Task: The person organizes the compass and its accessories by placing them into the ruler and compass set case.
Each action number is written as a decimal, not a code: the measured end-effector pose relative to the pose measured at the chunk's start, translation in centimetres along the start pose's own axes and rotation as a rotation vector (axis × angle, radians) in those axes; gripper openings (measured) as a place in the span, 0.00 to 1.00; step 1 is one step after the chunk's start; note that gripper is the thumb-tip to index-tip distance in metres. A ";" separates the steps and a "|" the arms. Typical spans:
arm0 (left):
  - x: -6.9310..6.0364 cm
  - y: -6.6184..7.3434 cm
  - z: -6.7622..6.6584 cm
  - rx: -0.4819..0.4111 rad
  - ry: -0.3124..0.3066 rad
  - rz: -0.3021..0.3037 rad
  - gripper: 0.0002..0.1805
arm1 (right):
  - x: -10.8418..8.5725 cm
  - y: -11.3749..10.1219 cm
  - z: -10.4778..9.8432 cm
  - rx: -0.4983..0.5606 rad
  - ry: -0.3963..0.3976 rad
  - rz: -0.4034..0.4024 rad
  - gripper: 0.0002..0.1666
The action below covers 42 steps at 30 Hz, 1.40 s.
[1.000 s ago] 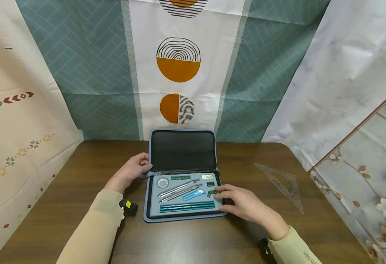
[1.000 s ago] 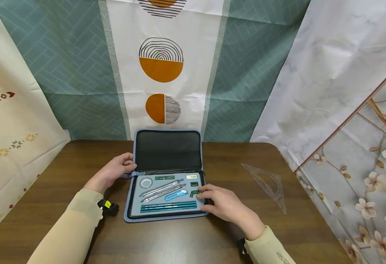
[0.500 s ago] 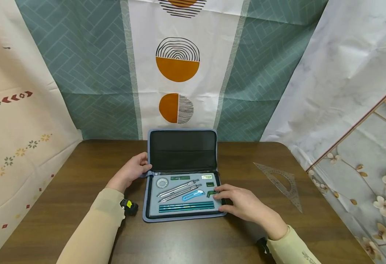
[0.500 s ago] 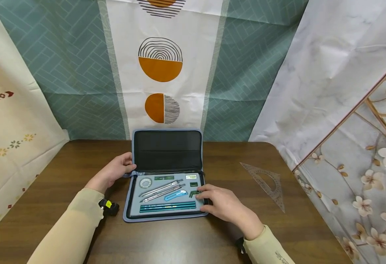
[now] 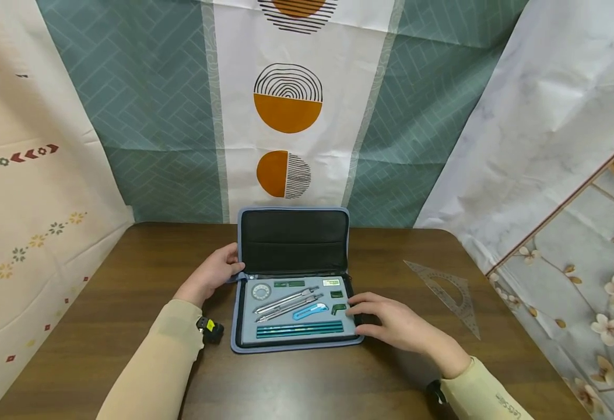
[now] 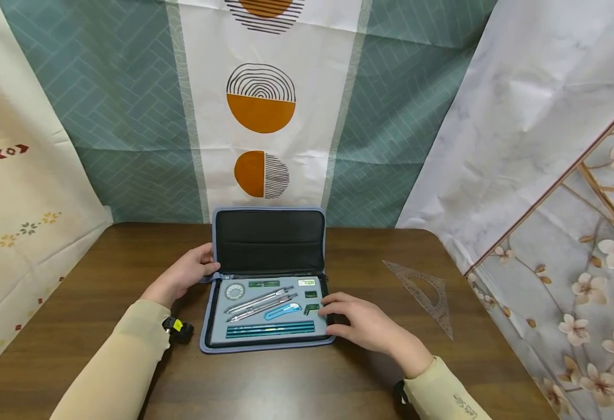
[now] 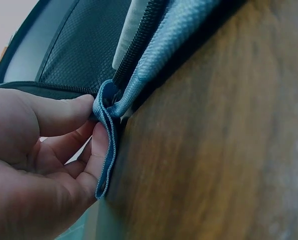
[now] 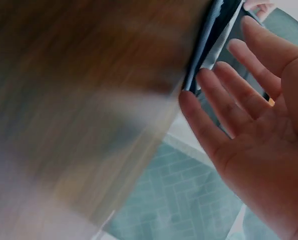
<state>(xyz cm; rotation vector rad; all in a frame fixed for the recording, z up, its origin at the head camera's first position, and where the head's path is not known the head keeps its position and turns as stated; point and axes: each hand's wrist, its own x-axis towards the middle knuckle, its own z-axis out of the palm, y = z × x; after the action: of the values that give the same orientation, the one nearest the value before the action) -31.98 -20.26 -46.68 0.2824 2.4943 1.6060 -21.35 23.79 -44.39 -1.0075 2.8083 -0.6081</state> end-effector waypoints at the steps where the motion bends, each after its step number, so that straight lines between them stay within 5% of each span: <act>1: 0.1 0.0 0.1 -0.001 -0.001 0.001 0.22 | -0.2 0.2 -0.1 0.005 0.007 0.010 0.22; 11: 0.3 0.2 0.4 0.001 -0.009 0.008 0.21 | -2.6 2.6 -1.8 -0.125 0.119 0.075 0.27; 18: 0.1 0.3 0.2 -0.003 -0.003 0.014 0.22 | -4.0 5.4 -3.9 -0.223 0.161 0.221 0.27; 30: -0.1 0.4 0.2 0.007 -0.005 0.012 0.21 | -7.0 9.8 -6.9 -0.281 0.107 0.497 0.33; 42: -0.4 0.3 0.0 0.028 0.000 0.008 0.21 | -7.6 13.5 -9.2 -0.314 -0.026 0.738 0.41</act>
<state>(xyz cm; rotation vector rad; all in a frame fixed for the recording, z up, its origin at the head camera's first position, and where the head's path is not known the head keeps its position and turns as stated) -31.57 -20.21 -46.40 0.2969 2.5208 1.5747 -25.43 41.11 -41.72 0.0497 2.9857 -0.0639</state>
